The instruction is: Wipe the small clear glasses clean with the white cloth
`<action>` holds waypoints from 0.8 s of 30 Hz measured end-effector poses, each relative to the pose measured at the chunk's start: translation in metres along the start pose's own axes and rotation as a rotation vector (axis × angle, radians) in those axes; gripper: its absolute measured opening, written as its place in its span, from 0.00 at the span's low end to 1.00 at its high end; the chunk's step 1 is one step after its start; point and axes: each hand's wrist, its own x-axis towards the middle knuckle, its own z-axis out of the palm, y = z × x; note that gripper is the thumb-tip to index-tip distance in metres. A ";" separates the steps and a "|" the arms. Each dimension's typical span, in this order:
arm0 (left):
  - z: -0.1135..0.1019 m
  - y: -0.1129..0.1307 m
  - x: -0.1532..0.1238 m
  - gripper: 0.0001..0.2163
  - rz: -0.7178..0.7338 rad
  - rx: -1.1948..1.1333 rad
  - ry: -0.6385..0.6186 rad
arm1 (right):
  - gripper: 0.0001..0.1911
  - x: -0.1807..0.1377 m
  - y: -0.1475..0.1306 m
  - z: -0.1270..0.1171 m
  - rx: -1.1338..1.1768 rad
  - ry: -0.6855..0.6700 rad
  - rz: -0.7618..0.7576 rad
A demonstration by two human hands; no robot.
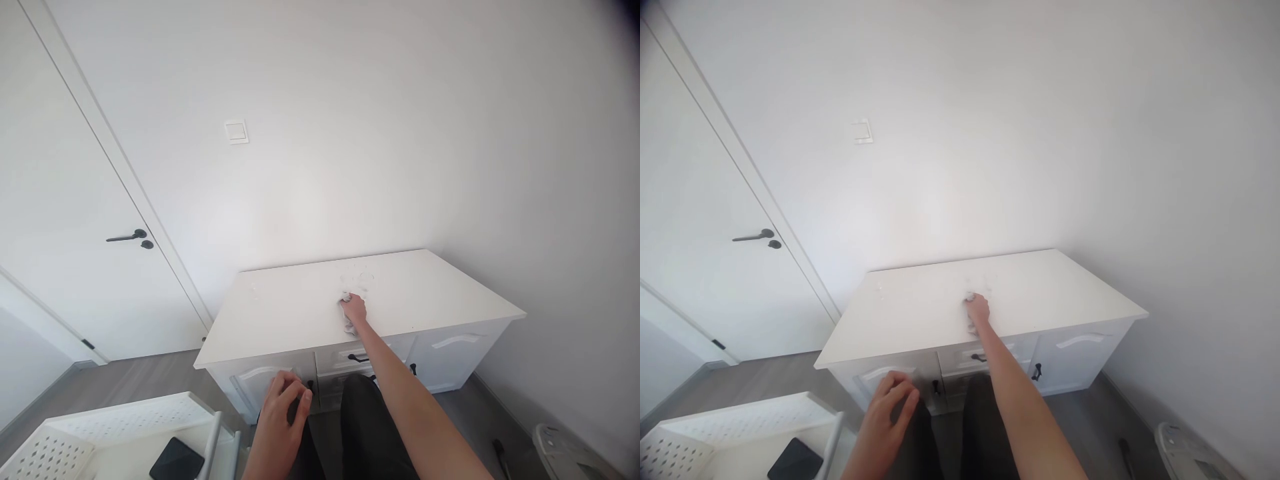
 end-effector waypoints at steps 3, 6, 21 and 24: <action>0.002 -0.022 0.008 0.14 -0.003 -0.007 0.055 | 0.15 -0.003 0.004 0.000 -0.017 0.048 -0.023; 0.005 -0.057 0.023 0.14 -0.046 0.012 0.139 | 0.18 -0.015 0.011 0.004 -0.077 0.104 -0.025; -0.013 -0.230 0.210 0.17 -0.534 0.040 0.607 | 0.04 -0.053 0.021 0.026 -0.481 0.079 -0.303; -0.017 -0.247 0.239 0.18 -0.549 -0.053 0.600 | 0.06 -0.051 0.022 0.028 -0.513 0.082 -0.308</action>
